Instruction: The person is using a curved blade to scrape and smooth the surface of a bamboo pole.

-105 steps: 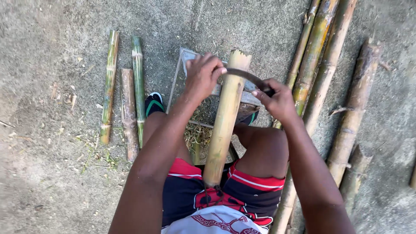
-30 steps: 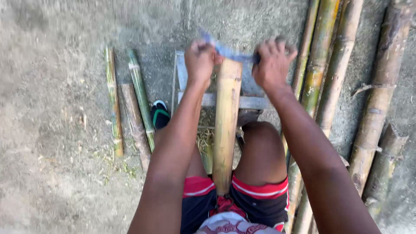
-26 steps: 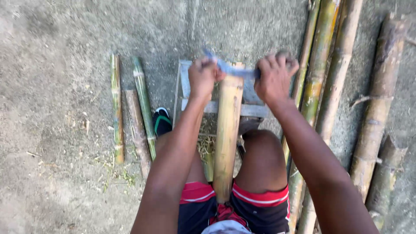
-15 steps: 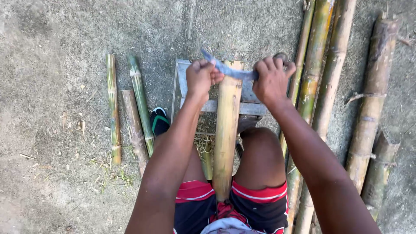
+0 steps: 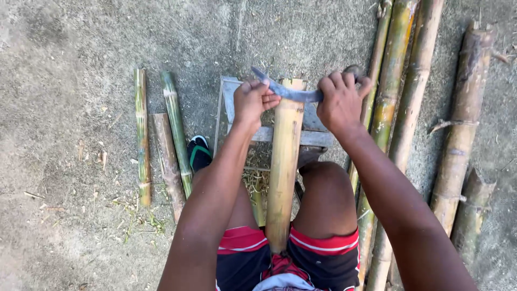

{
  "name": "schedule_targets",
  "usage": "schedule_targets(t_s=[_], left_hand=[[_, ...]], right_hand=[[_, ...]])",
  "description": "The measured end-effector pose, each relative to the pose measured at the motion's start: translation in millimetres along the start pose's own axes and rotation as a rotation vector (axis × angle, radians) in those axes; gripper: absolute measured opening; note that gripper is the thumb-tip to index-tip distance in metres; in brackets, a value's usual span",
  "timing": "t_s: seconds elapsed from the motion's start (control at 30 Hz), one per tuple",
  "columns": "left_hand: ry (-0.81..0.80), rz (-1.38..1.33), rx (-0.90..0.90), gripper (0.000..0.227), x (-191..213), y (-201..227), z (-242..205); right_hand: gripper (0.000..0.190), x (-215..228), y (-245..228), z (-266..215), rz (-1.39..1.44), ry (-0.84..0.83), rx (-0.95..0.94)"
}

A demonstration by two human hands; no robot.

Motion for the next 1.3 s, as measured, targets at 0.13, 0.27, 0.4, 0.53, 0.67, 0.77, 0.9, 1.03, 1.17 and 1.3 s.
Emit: schedule_targets(t_s=[0.13,0.27,0.4,0.53,0.67,0.77,0.9,1.03,1.17,1.3], left_hand=[[-0.02,0.072,-0.112,0.017,-5,6,22],[-0.058,-0.001,-0.081,0.011,-4,0,29],[-0.116,-0.078,-0.126,0.018,-8,11,40],[-0.03,0.017,0.001,0.013,4,-5,24],[-0.056,-0.053,-0.043,0.011,1,-11,36],[-0.063,-0.021,-0.034,0.015,0,2,29],[-0.036,-0.07,0.012,0.012,0,-2,31],[0.001,0.038,0.039,0.02,5,5,14],[-0.034,-0.005,0.019,0.016,2,-8,31],[-0.029,0.075,0.092,0.019,6,-7,10]], right_hand=[[0.015,-16,15,8,0.001,0.05,-0.032],[0.015,-2,9,10,-0.049,0.023,-0.011],[0.008,0,12,25,-0.013,0.022,-0.011],[0.012,2,1,13,-0.069,0.008,0.045],[0.014,2,6,21,-0.111,-0.034,-0.002],[0.013,10,1,23,-0.094,-0.037,0.014],[0.011,5,5,29,-0.093,-0.087,-0.005],[0.011,8,-4,27,-0.192,-0.03,0.073],[0.01,8,1,25,-0.107,-0.117,-0.004],[0.014,11,-9,14,-0.166,-0.113,0.059]])
Point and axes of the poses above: each hand's wrist, its own z-axis towards the middle knuckle, its own x-axis out of the back of the hand, y = z × x, the point moved 7 cm from there along z, towards the middle knuckle, and after that the axes turned 4 degrees about -y, right-handed, at the moved point
